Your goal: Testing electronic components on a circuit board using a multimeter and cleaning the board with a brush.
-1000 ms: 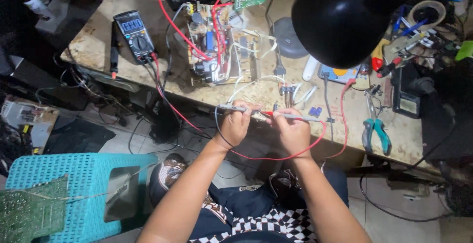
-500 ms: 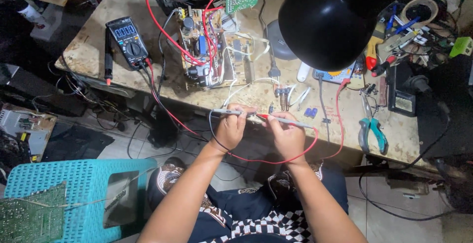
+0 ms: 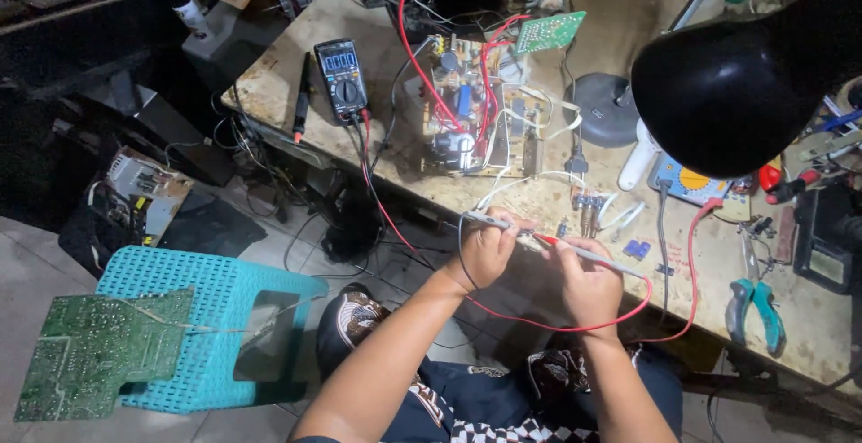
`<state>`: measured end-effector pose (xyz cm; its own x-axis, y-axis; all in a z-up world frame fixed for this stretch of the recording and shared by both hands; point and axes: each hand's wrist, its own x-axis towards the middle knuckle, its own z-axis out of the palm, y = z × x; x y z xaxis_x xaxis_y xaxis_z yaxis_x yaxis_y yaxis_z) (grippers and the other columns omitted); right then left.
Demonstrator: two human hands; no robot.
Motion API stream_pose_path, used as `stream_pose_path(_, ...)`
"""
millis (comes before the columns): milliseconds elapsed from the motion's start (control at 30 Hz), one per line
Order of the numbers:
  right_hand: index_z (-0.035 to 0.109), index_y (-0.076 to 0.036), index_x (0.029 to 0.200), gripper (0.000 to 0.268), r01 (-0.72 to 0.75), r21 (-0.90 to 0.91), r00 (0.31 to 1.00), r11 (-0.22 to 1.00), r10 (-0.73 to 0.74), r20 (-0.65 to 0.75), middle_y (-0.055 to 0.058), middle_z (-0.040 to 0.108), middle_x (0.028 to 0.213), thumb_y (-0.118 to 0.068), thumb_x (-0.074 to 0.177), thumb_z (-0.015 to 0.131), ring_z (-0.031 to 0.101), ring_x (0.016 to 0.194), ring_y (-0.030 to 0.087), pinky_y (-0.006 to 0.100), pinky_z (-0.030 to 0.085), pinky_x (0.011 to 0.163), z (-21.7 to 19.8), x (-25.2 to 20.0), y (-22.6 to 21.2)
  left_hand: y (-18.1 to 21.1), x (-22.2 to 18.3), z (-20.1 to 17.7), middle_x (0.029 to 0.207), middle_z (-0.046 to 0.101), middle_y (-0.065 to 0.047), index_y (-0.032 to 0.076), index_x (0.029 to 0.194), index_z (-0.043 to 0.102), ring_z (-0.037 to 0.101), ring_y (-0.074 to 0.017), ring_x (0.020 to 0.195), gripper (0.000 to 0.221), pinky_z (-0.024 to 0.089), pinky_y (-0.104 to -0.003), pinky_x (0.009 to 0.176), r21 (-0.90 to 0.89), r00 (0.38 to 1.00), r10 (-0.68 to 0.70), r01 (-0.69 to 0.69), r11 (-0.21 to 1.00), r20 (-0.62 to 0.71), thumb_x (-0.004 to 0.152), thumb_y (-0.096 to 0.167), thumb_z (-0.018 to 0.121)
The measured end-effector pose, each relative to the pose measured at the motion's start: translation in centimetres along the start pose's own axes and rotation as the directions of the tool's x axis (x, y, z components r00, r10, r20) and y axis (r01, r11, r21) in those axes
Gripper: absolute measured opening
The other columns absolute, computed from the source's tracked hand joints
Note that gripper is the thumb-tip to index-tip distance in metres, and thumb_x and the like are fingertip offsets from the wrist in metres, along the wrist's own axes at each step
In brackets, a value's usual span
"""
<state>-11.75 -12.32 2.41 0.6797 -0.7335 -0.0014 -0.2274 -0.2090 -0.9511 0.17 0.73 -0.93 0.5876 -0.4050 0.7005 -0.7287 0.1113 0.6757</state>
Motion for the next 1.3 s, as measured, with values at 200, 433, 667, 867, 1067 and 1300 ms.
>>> stream_pose_path(200, 0.076, -0.001, 0.099, 0.011, -0.017, 0.019, 1.000, 1.000, 0.017, -0.012, 0.021, 0.076, 0.080, -0.011, 0.093, 0.074, 0.075, 0.076, 0.024, 0.036, 0.061, 0.073, 0.0, -0.2, -0.8, 0.4, 0.2, -0.3, 0.096, 0.079, -0.008, 0.007, 0.099, 0.051, 0.076, -0.0267, 0.089, 0.014, 0.059, -0.034, 0.081, 0.018, 1.000, 0.013, -0.013, 1.000, 0.010, 0.107, 0.017, 0.046)
stream_pose_path(433, 0.070, -0.001, 0.092, 0.011, -0.045, 0.131, 0.998, 0.990, 0.049, -0.028, 0.015, 0.078, 0.084, -0.012, 0.094, 0.070, 0.080, 0.080, 0.024, 0.027, 0.062, 0.072, 0.1, 0.0, -0.8, -0.2, -0.1, 0.1, 0.105, 0.069, -0.016, -0.005, 0.108, 0.073, 0.070, -0.0306, 0.089, 0.036, 0.057, -0.041, 0.083, 0.044, 0.994, 0.101, -0.103, 0.994, 0.035, 0.107, 0.011, 0.042)
stream_pose_path(667, 0.071, -0.001, 0.093, 0.011, -0.065, 0.145, 0.998, 0.987, 0.068, -0.010, 0.015, 0.079, 0.084, -0.011, 0.094, 0.070, 0.080, 0.081, 0.023, 0.026, 0.062, 0.072, 0.0, 0.0, -0.5, -1.0, -0.7, 0.5, 0.109, 0.066, -0.015, -0.004, 0.114, 0.070, 0.068, -0.0305, 0.096, 0.034, 0.056, -0.040, 0.089, 0.011, 0.996, 0.037, -0.038, 0.999, 0.086, 0.106, 0.009, 0.040)
stream_pose_path(867, 0.071, -0.001, 0.094, 0.009, -0.043, 0.146, 0.999, 0.988, 0.044, -0.002, 0.016, 0.080, 0.084, -0.010, 0.094, 0.070, 0.081, 0.081, 0.024, 0.027, 0.062, 0.072, 0.0, 0.1, -0.2, -0.9, -0.6, 0.4, 0.109, 0.067, -0.016, -0.002, 0.113, 0.073, 0.069, -0.0313, 0.096, 0.036, 0.056, -0.042, 0.090, 0.034, 0.996, 0.037, -0.040, 0.999, 0.086, 0.105, 0.010, 0.040)
stream_pose_path(1067, 0.072, -0.001, 0.093, 0.008, -0.060, 0.137, 0.998, 0.989, 0.061, -0.008, 0.016, 0.080, 0.086, -0.009, 0.094, 0.071, 0.081, 0.082, 0.024, 0.028, 0.062, 0.073, 0.0, 0.0, -0.2, -0.6, -0.6, 0.4, 0.108, 0.068, -0.017, -0.005, 0.110, 0.071, 0.069, -0.0312, 0.096, 0.033, 0.056, -0.041, 0.088, 0.019, 0.996, 0.052, -0.053, 0.998, 0.070, 0.104, 0.006, 0.041)
stream_pose_path(1300, 0.071, 0.000, 0.092, 0.008, -0.057, 0.162, 0.998, 0.985, 0.059, -0.008, 0.016, 0.079, 0.084, -0.008, 0.094, 0.070, 0.080, 0.081, 0.024, 0.027, 0.063, 0.072, 0.0, 0.0, -0.4, -0.8, -0.7, 0.5, 0.107, 0.067, -0.015, -0.002, 0.112, 0.072, 0.068, -0.0308, 0.093, 0.034, 0.055, -0.041, 0.087, 0.040, 0.996, 0.057, -0.060, 0.997, 0.062, 0.104, 0.008, 0.040)
